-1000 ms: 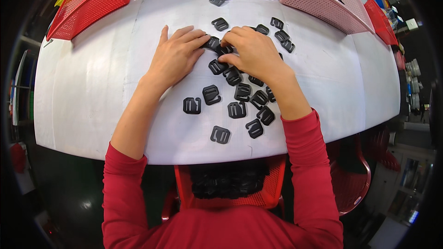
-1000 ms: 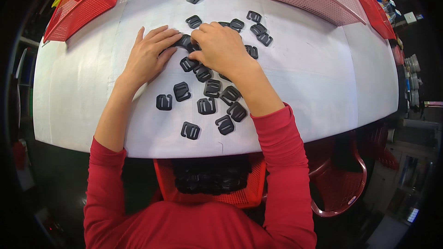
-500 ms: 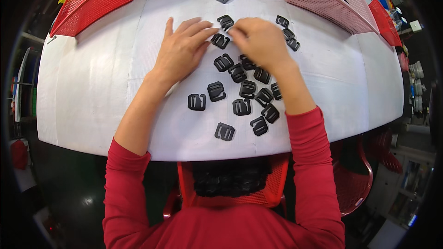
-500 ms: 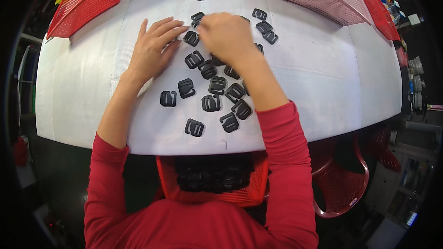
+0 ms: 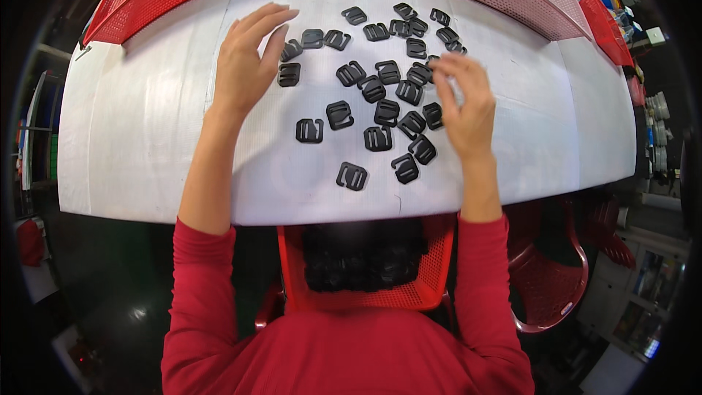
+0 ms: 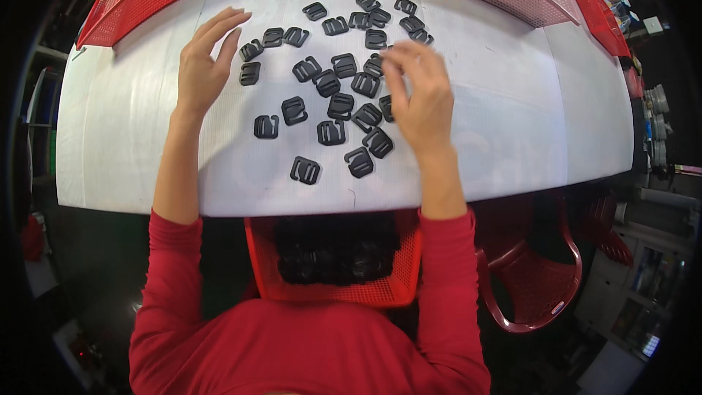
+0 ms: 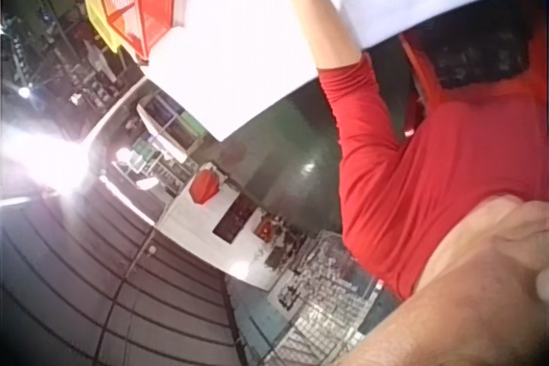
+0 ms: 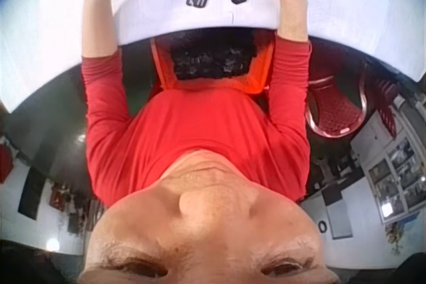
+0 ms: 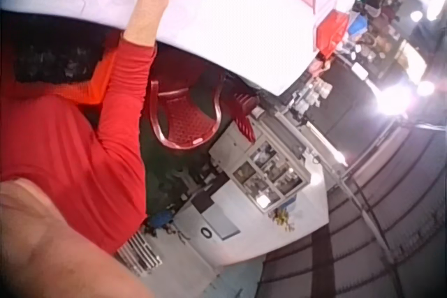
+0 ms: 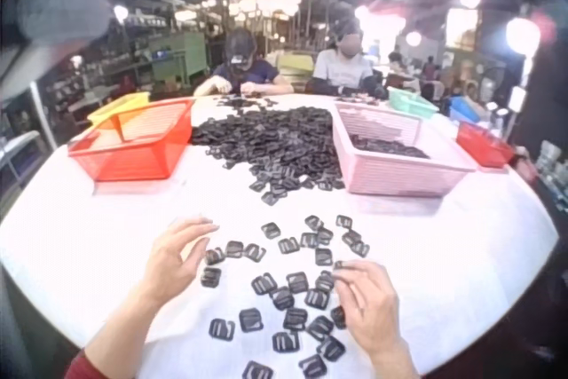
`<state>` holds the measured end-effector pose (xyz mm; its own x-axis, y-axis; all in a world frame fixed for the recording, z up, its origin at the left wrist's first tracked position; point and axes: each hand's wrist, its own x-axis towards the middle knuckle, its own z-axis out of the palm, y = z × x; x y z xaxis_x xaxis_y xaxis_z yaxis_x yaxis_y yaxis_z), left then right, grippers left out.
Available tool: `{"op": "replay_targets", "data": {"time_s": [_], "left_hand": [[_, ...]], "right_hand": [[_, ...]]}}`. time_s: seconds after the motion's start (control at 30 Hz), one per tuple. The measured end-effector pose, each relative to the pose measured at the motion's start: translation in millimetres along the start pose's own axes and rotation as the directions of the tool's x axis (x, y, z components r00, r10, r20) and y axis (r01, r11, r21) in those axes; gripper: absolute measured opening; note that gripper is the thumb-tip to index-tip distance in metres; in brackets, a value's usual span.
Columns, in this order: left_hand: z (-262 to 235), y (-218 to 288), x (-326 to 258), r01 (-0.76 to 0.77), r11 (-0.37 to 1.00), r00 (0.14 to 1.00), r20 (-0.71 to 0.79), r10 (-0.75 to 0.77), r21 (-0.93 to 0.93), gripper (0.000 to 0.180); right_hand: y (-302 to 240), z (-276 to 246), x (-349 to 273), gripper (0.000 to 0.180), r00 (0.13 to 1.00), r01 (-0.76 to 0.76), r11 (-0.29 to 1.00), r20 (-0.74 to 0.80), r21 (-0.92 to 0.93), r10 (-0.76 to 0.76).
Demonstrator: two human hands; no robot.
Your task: The person sorts small black plastic buckles on a white table, arranging them into neat rows and then transferring them into a red basket. They repeat this process, moving the basket and continuing to sort the buckles by hand.
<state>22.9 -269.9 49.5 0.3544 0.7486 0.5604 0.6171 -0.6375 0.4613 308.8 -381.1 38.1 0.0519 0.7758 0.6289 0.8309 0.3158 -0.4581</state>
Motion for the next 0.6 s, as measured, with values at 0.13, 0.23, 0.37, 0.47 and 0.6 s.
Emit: {"op": "replay_targets", "data": {"time_s": [0.13,0.23,0.37,0.47,0.6], "left_hand": [[-4.8,34.0,-45.5,0.120,0.989,0.989,0.100,-0.111,-0.090,0.031],[1.1,53.6,-75.5,0.131,0.985,0.978,0.174,-0.110,-0.113,0.035],[15.4,69.9,-87.6,0.045,0.997,0.934,0.356,-0.018,-0.069,0.048],[33.5,82.8,-94.9,-0.030,0.990,0.926,0.369,0.080,-0.140,0.053],[19.1,102.0,-118.5,-0.022,0.969,0.920,0.374,0.116,-0.245,0.052]], "right_hand": [[-25.5,-3.2,-52.6,0.027,0.985,-0.125,0.991,0.118,-0.050,0.130],[-40.9,-1.7,-64.4,0.031,0.973,-0.120,0.992,0.201,0.047,0.109],[-50.8,4.5,-56.4,0.033,0.958,-0.136,0.981,0.271,0.138,0.095],[-47.5,16.6,-58.6,0.035,0.955,0.067,0.995,0.286,0.071,-0.085],[-65.5,-5.8,-79.1,0.036,0.934,-0.071,0.974,0.357,0.215,-0.010]]}}
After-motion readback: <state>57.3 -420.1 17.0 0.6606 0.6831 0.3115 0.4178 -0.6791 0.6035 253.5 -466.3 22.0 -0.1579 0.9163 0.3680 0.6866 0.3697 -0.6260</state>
